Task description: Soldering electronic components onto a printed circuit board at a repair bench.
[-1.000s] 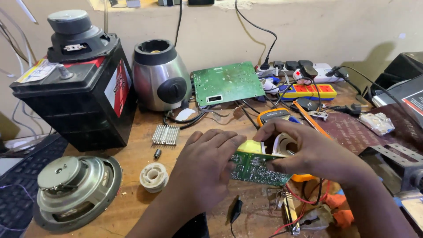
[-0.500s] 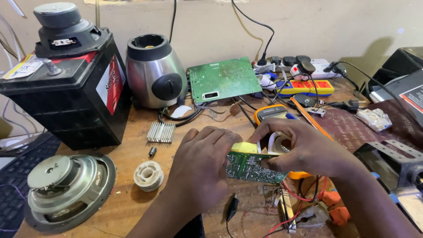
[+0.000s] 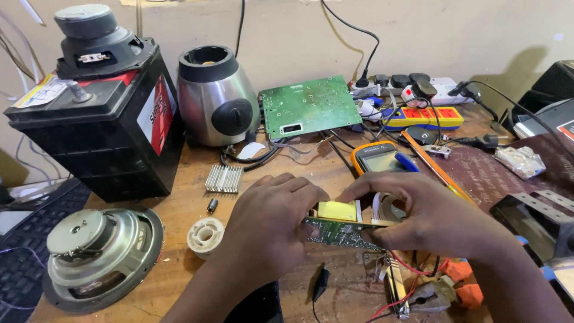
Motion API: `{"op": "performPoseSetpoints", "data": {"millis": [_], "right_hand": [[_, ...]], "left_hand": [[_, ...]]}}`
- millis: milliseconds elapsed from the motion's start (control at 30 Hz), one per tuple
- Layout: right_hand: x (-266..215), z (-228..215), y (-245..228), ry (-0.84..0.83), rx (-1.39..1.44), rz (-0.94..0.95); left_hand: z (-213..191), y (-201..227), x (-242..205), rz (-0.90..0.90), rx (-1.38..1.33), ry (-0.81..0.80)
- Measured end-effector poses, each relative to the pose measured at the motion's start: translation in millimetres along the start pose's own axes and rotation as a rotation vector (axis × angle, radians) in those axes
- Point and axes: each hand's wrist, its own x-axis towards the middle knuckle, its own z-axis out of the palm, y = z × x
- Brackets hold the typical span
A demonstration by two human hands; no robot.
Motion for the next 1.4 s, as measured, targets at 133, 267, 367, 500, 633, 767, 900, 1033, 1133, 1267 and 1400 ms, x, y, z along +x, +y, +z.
{"op": "performPoseSetpoints", "data": {"millis": [133,267,367,500,633,767,900,1033,1133,1267,1400], "right_hand": [[2.8,-2.3,4.3,-0.036,-0.021,-0.138],[7.8,0.1,12.2,-0.011,0.111,-0.160],[4.6,4.0,9.9,0.047,0.303,-0.200],[5.5,-5.3,18.6,-0.047,0.638,-0.443],[-8.5,-16.1,5.9,-0.080,0.760,-0.587],[-2.9,-18.1,18.0,0.064,0.899,-0.253],[12.8,0.4,-5.7,0.316,0.913,0.055],[33.1,14.7,13.5,0.412,0.522,0.330],[39.0,23.4,13.2,0.358,0.701,0.276],[38.1,25.3,8.3,0.321,0.467,0.244],[36.5,34.1,11.1,0.332,-0.334,0.214]], "left_hand": [[-0.6,-0.1,-1.1,0.018,-0.025,0.007],[-0.3,-7.5,-1.2,0.048,-0.005,0.040],[1.0,-9.4,-5.0,0.088,0.026,0.091],[-6.1,3.8,-5.9,0.073,-0.017,0.263],[-14.5,16.7,-2.5,0.023,-0.199,0.386],[-19.1,39.9,9.3,-0.639,-1.015,0.482],[1.6,32.5,11.6,-1.060,-1.455,0.422],[-3.6,27.9,13.3,-1.243,-1.460,0.232],[-1.2,22.0,11.7,-1.347,-1.313,0.119],[6.9,16.2,8.3,-1.284,-1.191,0.065],[-2.8,17.1,13.7,-1.288,-1.006,-0.139]]}}
